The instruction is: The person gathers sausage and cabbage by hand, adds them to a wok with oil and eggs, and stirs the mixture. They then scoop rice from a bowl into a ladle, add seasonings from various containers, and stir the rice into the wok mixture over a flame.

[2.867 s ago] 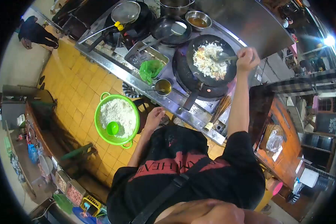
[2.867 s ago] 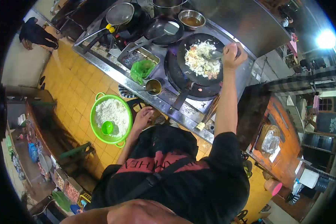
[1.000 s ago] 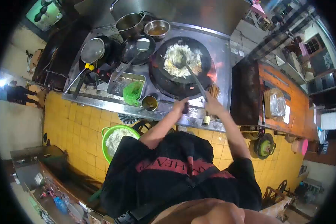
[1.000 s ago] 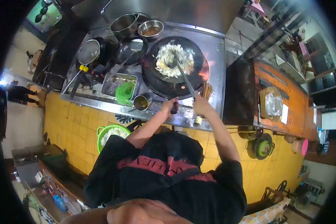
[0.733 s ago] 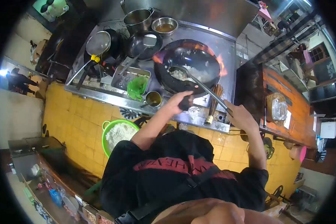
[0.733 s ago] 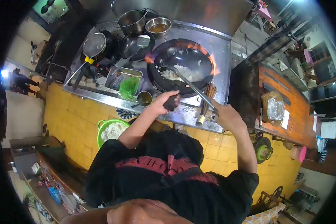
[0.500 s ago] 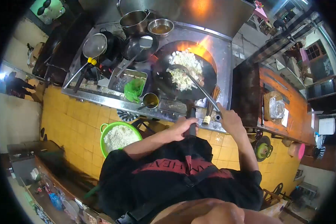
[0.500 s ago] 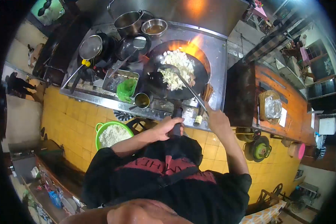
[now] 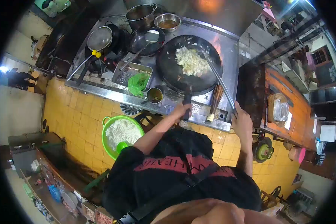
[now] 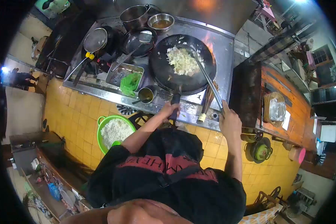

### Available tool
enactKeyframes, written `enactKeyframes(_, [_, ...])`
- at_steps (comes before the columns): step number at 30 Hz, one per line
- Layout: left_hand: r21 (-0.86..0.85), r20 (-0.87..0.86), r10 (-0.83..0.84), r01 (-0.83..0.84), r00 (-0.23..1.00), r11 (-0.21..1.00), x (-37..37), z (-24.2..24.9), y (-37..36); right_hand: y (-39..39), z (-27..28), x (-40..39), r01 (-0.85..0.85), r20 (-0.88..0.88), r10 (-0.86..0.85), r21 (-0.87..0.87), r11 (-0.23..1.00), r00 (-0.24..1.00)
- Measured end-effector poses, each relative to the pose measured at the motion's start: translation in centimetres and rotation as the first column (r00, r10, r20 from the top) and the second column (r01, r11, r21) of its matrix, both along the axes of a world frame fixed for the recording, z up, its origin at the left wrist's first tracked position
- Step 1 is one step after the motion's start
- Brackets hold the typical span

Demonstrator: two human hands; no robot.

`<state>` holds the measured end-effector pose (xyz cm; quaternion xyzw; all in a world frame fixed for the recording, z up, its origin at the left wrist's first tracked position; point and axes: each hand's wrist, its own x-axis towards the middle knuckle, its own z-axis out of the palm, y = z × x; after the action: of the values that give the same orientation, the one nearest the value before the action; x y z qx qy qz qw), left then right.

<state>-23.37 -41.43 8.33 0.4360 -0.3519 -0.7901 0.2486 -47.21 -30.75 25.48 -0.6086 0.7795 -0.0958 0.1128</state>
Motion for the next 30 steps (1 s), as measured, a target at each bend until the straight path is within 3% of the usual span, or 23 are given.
enactKeyframes(1, [-0.136, 0.024, -0.028, 0.031, 0.999, 0.990, 0.0, -3.2, -1.7, -0.2, -1.1, -0.1, -0.021, 0.056, 0.025, -0.062, 0.998, 0.998])
enactKeyframes(2, [-0.165, 0.012, 0.041, -0.039, 0.999, 0.985, -0.4, -6.2, -2.9, -1.4, -3.7, -0.2, 0.039, 0.094, -0.042, 0.033, 0.999, 0.995])
enactKeyframes(4, [-0.138, -0.008, 0.028, -0.029, 1.000, 0.990, -0.7, -6.8, -4.9, -4.4, -8.2, 1.1, 0.043, 0.340, -0.061, 0.059, 0.997, 0.939])
enactKeyframes(7, [-0.183, -0.001, 0.039, -0.039, 0.999, 0.982, -0.7, -9.7, -5.4, -8.9, -14.5, 0.8, 0.030, 0.597, -0.349, 0.477, 0.878, 0.722])
enactKeyframes(8, [-0.374, 0.216, 0.074, 0.012, 0.974, 0.927, -0.5, -9.4, -5.0, -10.5, -14.2, -0.3, 0.013, 0.604, -0.272, 0.398, 0.917, 0.749])
enactKeyframes(9, [-0.529, 0.419, 0.150, 0.106, 0.895, 0.842, 0.1, -9.2, -4.4, -11.4, -12.3, -0.5, 0.006, 0.734, -0.226, 0.290, 0.957, 0.640])
enactKeyframes(10, [-0.538, 0.434, 0.141, 0.130, 0.890, 0.833, 1.1, -8.9, -3.3, -12.3, -10.2, -0.7, 0.001, 0.844, -0.158, 0.183, 0.983, 0.512])
enactKeyframes(11, [-0.544, 0.452, 0.127, 0.160, 0.883, 0.824, 2.2, -8.5, -1.8, -12.4, -4.8, 0.0, 0.060, 0.978, -0.071, 0.060, 0.996, 0.196])
enactKeyframes(13, [-0.486, 0.163, 0.121, -0.027, 0.979, 0.873, 4.1, -7.7, 0.8, -13.9, -1.3, -0.4, 0.167, 0.970, 0.241, -0.235, 0.958, -0.015])
enactKeyframes(15, [-0.445, 0.228, 0.107, 0.006, 0.968, 0.895, 6.4, -7.0, 2.2, -17.5, -0.2, 1.9, 0.228, 0.853, 0.265, -0.397, 0.889, 0.449])
enactKeyframes(16, [-0.398, 0.293, 0.092, 0.034, 0.952, 0.917, 7.2, -6.9, 2.8, -20.7, -1.3, 2.8, 0.125, 0.540, 0.521, -0.764, 0.633, 0.661])
enactKeyframes(18, [-0.388, 0.311, 0.111, 0.019, 0.944, 0.921, 8.1, -6.6, 3.3, -26.6, -2.7, 5.4, 0.125, 0.306, 0.751, -0.949, 0.289, 0.585])
enactKeyframes(19, [-0.375, 0.326, 0.123, 0.009, 0.937, 0.927, 8.5, -6.5, 3.7, -28.4, -2.8, 6.5, 0.299, 0.447, 0.837, -0.884, 0.359, 0.316])
enactKeyframes(21, [-0.337, 0.278, 0.172, -0.072, 0.945, 0.939, 9.2, -5.6, 4.7, -29.9, 2.8, 7.2, 0.177, 0.509, 0.715, -0.854, 0.489, 0.479])
enactKeyframes(22, [-0.305, 0.235, 0.206, -0.129, 0.950, 0.944, 9.8, -5.2, 5.1, -29.2, 3.7, 7.3, 0.174, 0.516, 0.716, -0.849, 0.499, 0.470])
enactKeyframes(24, [-0.343, 0.250, 0.266, -0.172, 0.931, 0.924, 10.5, -4.8, 5.4, -28.9, 5.3, 7.2, 0.381, 0.569, 0.737, -0.814, 0.439, 0.365])
enactKeyframes(25, [-0.358, 0.268, 0.303, -0.198, 0.914, 0.912, 10.7, -4.9, 6.4, -29.6, 4.4, 6.8, 0.371, 0.574, 0.740, -0.811, 0.453, 0.351])
enactKeyframes(27, [-0.306, 0.253, 0.330, -0.249, 0.909, 0.919, 11.1, -5.3, 7.1, -29.8, 2.2, 6.8, 0.324, 0.495, 0.742, -0.866, 0.381, 0.452])
enactKeyframes(28, [-0.271, 0.233, 0.348, -0.283, 0.908, 0.920, 11.2, -5.4, 7.4, -30.2, 2.7, 6.9, 0.359, 0.604, 0.686, -0.795, 0.488, 0.405])
enactKeyframes(30, [-0.204, 0.231, 0.346, -0.302, 0.909, 0.931, 11.5, -3.9, 8.3, -28.8, 4.4, 6.5, 0.407, 0.631, 0.663, -0.772, 0.488, 0.402])
